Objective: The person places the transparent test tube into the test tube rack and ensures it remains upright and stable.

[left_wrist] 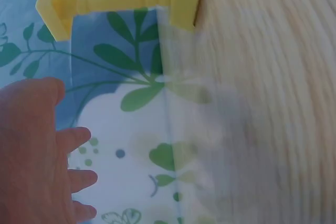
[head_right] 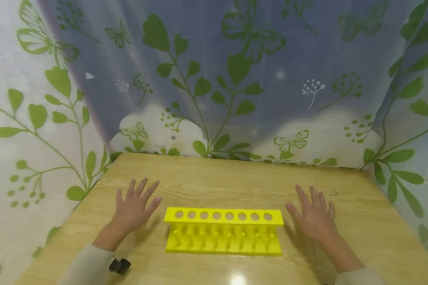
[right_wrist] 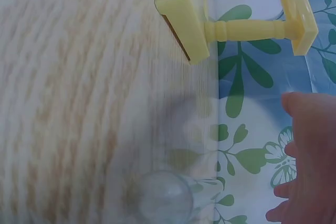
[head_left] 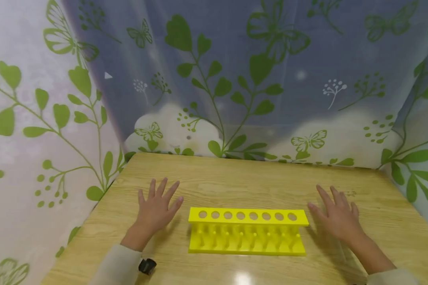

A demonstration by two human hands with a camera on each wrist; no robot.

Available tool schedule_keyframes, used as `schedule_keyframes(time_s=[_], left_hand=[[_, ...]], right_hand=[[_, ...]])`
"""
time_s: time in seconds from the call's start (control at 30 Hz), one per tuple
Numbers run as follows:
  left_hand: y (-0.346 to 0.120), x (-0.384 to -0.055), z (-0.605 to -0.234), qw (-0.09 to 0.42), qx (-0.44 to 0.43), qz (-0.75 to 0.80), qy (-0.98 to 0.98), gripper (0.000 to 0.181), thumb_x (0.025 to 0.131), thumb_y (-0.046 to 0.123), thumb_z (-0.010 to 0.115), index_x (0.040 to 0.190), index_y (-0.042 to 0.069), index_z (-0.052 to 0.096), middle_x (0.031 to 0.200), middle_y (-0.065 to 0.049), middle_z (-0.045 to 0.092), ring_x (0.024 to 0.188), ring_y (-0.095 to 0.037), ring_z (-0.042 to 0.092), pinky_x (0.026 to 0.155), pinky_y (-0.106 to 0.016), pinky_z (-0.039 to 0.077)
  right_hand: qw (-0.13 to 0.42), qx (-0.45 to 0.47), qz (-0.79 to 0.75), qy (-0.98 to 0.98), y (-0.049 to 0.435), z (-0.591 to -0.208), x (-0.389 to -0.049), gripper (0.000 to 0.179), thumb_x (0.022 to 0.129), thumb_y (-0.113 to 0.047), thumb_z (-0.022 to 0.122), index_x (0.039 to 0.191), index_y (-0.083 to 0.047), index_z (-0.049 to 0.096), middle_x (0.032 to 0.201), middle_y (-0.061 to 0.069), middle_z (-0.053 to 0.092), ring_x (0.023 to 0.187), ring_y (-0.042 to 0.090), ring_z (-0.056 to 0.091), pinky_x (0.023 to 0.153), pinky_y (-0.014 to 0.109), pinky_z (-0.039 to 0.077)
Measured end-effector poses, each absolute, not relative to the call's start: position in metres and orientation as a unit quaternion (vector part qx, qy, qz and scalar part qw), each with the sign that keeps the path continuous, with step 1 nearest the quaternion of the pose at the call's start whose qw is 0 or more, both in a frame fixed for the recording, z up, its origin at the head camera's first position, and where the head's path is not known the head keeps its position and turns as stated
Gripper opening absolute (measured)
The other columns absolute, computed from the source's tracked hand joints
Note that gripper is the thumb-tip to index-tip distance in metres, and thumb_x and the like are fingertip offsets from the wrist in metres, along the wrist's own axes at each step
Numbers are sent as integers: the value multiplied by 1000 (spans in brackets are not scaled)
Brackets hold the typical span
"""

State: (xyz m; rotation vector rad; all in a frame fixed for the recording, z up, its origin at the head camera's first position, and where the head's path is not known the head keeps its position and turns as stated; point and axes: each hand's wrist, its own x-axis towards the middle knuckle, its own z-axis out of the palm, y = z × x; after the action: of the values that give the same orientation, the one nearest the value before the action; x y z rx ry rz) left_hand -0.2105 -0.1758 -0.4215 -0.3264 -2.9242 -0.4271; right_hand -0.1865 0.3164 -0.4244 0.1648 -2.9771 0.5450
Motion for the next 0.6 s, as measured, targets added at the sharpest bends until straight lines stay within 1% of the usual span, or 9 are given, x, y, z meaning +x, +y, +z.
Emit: schedule_keyframes(time_s=[0.13,0.33,0.6], left_hand=[[-168,-206,-418,85,-113,-148,-979,59,100,50,44,152,23,36,158,-17,23,145,-46,7,105,-75,1],[-151,-202,-415,96,-130,-163,-973,59,100,49,45,151,23,37,158,-16,24,145,-45,7,105,-75,2],[-130,-195,-413,102,-146,-179,-968,58,100,50,45,151,25,37,157,-15,26,146,-43,10,106,-74,3]], right_hand=[[51,53,189,-979,313,-425,-183,73,101,-52,40,155,-7,18,149,40,14,131,66,13,93,81,9],[52,49,193,-979,315,-421,-183,74,101,-52,40,155,-7,16,148,41,13,130,65,14,92,81,11],[53,46,207,-976,314,-425,-181,75,101,-52,39,155,-5,16,148,41,13,131,63,14,92,81,12]])
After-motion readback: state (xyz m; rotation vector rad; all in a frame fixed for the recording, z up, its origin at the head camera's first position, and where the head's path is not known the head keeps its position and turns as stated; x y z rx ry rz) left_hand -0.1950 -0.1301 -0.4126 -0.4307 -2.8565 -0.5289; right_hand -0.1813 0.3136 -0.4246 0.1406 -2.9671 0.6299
